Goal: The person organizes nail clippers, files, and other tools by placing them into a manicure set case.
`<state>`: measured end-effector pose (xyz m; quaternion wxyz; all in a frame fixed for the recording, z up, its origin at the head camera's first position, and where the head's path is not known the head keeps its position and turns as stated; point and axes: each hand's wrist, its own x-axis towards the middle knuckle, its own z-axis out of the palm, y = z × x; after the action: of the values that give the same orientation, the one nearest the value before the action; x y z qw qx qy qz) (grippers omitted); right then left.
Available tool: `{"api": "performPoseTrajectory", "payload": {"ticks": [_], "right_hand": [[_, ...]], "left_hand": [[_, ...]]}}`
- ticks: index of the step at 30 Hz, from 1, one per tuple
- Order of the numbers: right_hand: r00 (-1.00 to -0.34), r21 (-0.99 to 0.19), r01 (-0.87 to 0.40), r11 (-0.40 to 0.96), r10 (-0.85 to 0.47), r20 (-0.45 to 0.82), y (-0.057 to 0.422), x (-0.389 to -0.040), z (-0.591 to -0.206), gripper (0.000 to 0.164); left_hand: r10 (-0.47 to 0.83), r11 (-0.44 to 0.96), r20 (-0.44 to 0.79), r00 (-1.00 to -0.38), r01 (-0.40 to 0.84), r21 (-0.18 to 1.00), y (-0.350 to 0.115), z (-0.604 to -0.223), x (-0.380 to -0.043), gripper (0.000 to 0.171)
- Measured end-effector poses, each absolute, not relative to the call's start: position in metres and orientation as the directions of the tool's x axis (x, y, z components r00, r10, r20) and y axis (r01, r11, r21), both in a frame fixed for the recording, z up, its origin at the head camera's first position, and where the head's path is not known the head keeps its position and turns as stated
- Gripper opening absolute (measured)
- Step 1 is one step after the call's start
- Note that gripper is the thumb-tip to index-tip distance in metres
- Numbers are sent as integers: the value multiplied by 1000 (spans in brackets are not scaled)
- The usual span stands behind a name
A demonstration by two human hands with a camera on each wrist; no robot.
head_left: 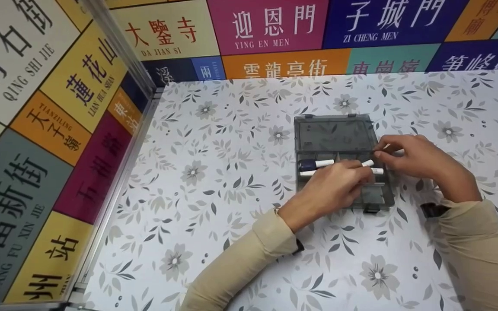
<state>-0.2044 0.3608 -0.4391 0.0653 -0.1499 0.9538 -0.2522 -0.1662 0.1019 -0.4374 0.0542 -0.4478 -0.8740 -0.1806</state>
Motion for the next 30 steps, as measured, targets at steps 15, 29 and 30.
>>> {"api": "performPoseTrajectory", "payload": {"ticks": [15,29,30], "right_hand": [[-949,-506,-234,830,-309,-67,361,-206,-440,13],[-944,-511,-230,828,-317,-89,361,-206,-439,15],[-945,-512,-228,828,-316,-90,361,-206,-439,15]], "left_hand": [[764,515,227,-604,782,351,99,-442,-168,23],[694,529,290,-659,740,416,80,-433,-178,24],[689,528,294,-662,737,422,79,-432,-179,23]]}}
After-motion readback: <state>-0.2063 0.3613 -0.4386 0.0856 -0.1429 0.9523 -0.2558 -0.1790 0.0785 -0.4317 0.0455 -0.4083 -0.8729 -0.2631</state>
